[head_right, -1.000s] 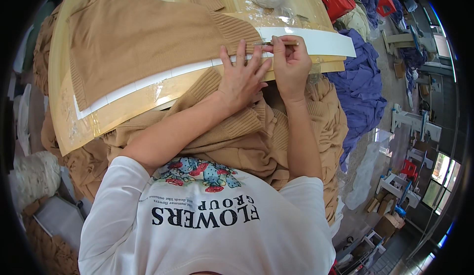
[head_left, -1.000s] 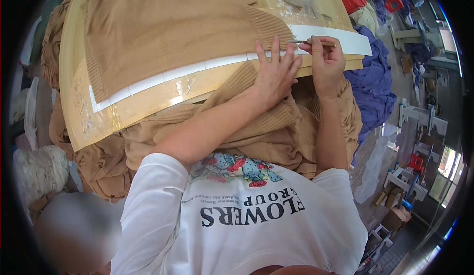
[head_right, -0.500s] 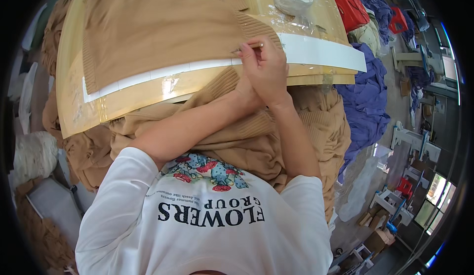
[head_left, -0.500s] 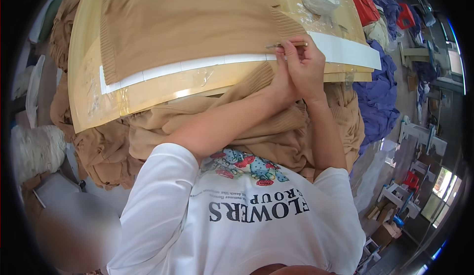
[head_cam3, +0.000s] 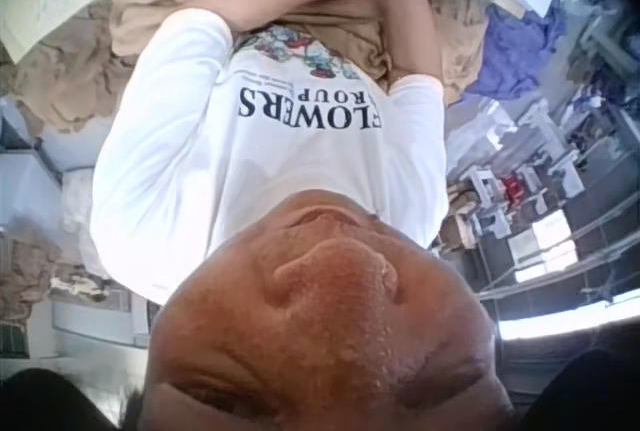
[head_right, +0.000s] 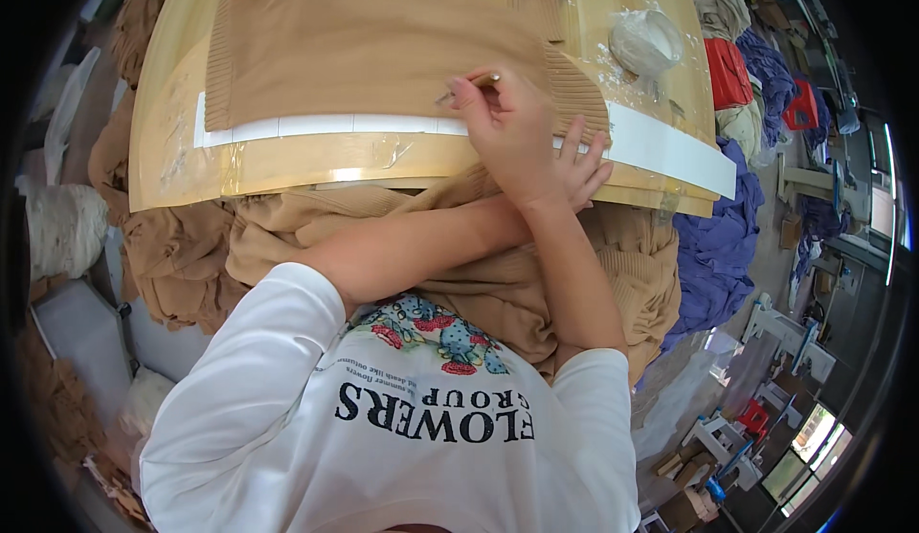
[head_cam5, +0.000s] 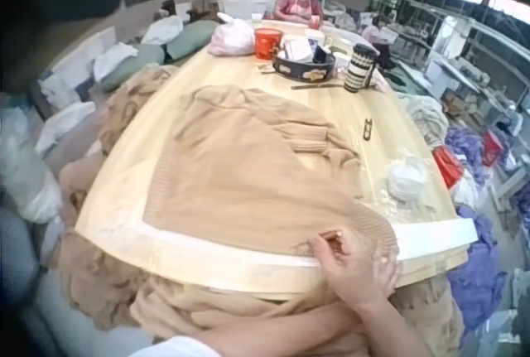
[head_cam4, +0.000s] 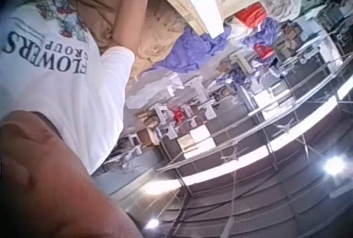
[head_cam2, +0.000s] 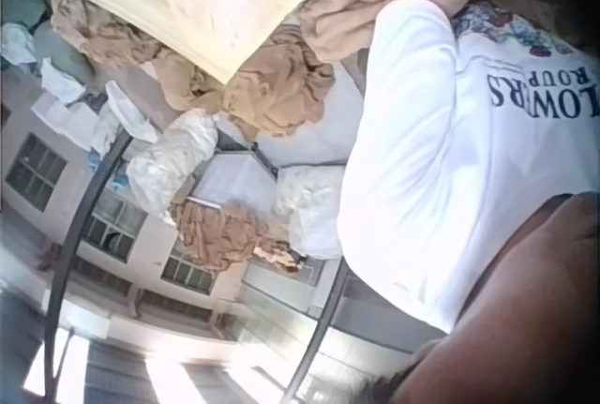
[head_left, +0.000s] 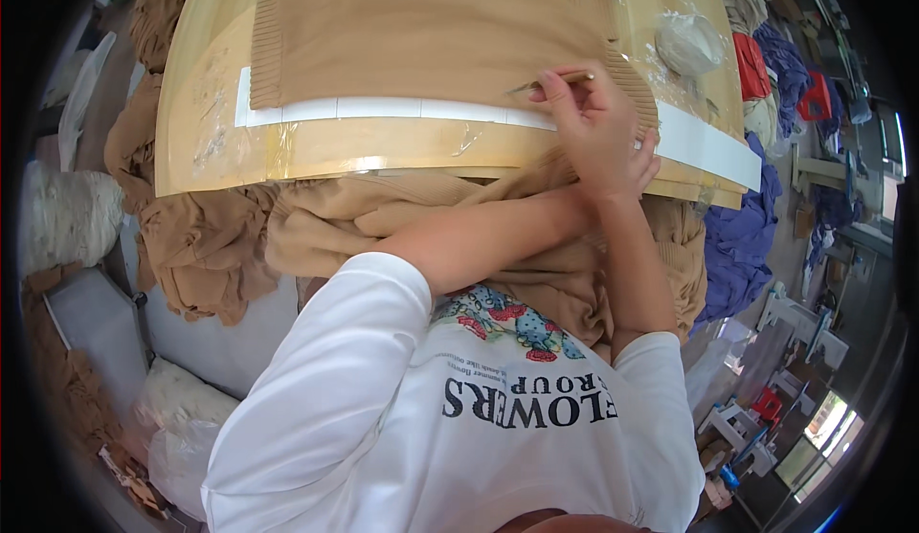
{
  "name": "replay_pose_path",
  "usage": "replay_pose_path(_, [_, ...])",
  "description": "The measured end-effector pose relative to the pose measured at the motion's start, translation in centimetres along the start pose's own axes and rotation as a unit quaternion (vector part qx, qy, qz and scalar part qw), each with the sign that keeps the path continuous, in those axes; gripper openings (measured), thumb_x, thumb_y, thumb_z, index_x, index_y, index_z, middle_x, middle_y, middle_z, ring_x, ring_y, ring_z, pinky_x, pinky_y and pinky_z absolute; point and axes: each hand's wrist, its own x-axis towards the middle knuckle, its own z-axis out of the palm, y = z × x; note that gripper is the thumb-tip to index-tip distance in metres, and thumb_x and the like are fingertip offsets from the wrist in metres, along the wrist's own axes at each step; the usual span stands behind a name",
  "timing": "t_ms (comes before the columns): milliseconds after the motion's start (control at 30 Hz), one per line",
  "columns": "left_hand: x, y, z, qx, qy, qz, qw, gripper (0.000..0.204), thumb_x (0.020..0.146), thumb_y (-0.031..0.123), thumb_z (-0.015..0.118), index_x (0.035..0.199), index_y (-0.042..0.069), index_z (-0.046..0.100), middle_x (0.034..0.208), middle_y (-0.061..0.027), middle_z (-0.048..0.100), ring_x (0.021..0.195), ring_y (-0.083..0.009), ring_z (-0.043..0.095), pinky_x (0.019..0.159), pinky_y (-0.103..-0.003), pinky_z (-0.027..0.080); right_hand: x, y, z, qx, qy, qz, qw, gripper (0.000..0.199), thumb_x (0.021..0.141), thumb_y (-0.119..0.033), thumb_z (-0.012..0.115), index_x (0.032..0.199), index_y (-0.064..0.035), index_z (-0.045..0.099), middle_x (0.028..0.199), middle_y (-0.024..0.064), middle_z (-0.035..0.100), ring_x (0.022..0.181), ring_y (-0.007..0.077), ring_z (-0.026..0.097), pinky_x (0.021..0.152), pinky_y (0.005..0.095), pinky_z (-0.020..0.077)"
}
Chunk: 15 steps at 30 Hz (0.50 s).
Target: Using a white template to mark lines or patterns on a brown sweater with a marking tool.
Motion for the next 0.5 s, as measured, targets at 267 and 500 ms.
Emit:
replay_pose_path(267, [-0.3, -1.5, -1.1, -0.397, 0.007, -0.090, 0.914, 0.037, 0.086, 0.029, 0.042, 0.119, 0.015, 0.051, 0.131, -0.0145, 0.040, 0.123, -0.0454, 0.032, 0.094, -0.071, 0.019, 0.6, -2.9, 4.0, 0.146, -0.022, -0.057, 0.987, 0.008, 0.084, -0.001, 0.058, 0.090, 0.0026, 0.054, 0.079, 0.0072, 0.062, 0.071, 0.0112, 0.063, 0.065, 0.0200, 0.0506])
replay_pose_path(500, [-0.3, -4.4, -1.9, -0.506, -0.011, -0.029, 0.862, 0.039, 0.087, 0.029, 0.039, 0.121, 0.013, 0.050, 0.132, -0.0162, 0.038, 0.125, -0.0458, 0.027, 0.092, -0.076, 0.013, 1.9, -1.0, 6.9, 0.062, -0.094, -0.044, 0.993, 0.008, 0.084, -0.001, 0.059, 0.090, 0.0018, 0.055, 0.078, 0.0076, 0.063, 0.071, 0.0116, 0.063, 0.063, 0.0208, 0.0503])
